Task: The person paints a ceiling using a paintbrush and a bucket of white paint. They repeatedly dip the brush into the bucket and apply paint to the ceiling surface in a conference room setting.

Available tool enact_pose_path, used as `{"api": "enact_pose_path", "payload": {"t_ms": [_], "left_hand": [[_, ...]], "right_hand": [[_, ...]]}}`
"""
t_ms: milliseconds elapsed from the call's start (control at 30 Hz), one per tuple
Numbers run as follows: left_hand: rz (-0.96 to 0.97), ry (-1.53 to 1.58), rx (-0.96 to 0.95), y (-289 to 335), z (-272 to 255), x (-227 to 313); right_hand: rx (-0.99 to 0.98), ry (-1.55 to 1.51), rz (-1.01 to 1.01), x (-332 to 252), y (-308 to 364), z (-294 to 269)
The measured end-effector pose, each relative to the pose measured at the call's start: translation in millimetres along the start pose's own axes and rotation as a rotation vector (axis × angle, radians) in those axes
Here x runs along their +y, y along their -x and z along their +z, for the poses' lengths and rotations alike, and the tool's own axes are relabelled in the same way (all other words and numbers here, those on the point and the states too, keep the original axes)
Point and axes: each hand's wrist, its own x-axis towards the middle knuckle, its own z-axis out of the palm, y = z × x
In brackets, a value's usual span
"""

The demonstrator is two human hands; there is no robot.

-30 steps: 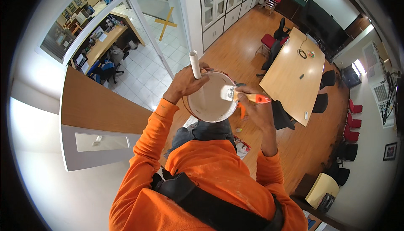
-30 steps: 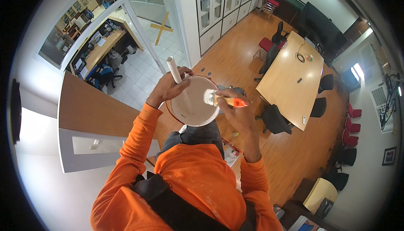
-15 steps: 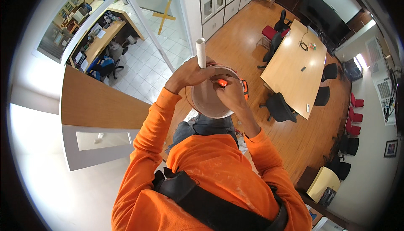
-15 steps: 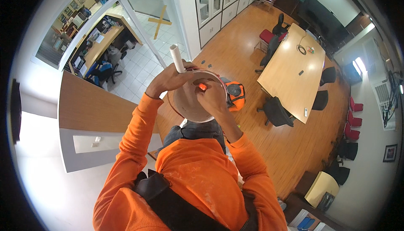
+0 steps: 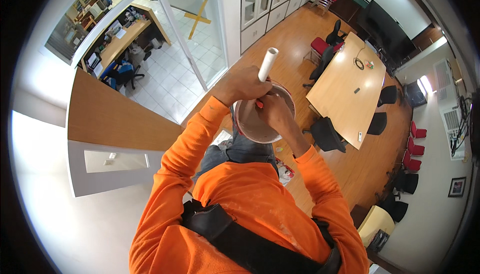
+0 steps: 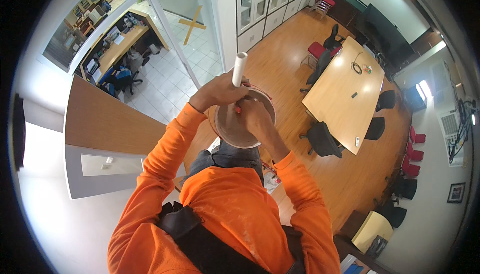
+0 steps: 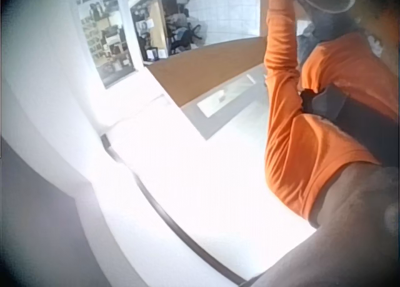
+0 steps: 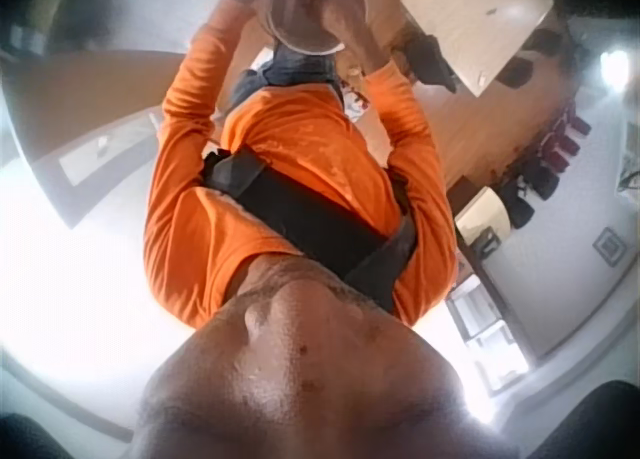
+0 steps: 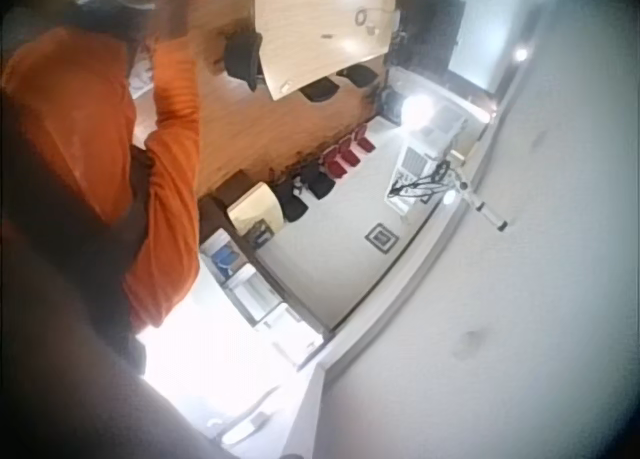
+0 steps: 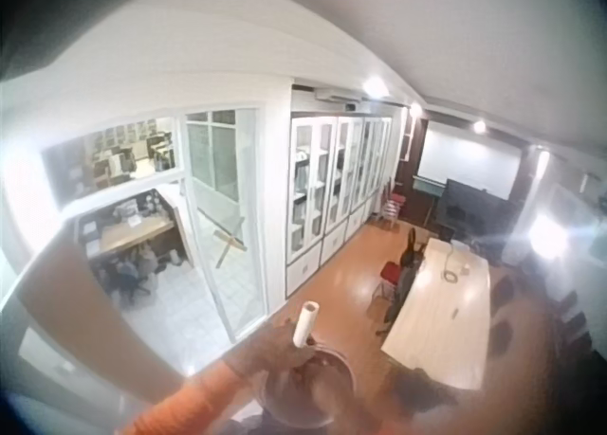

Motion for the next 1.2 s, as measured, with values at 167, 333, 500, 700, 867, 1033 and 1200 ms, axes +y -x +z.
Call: {"api": "enact_pose_path", "payload": {"t_ms": [167,333,500,700,867,1033,1200], "left_hand": [[0.091,-0.193,0.041,-3,10,-2],[0.066,-0.233,0.054,-1,13,14],[0.081,-0.201,0.086,-6,28,-1],[-0.031,-0.214,0.028,-6,23,11],[0.015,-0.220,0.068,-10,26,0],[0.041,-0.233,0.074,-10,26,1],[0.050,-0.239,0.104,-7,24,2]], "right_hand": [[0.003,0.048,0.124,-4,13,-3],[0.061,0.041,0.233,-7,8,-21],[-0.112,0.149,0.302,16,14,1],[-0.018,0.026,0.365,37,5,9],[-0.077,0.105,0.296,28,2,5],[-0.085,0.102,0.272,15,1,2],[-0.063,0.057,0.331,-8,-5,-26]]}}
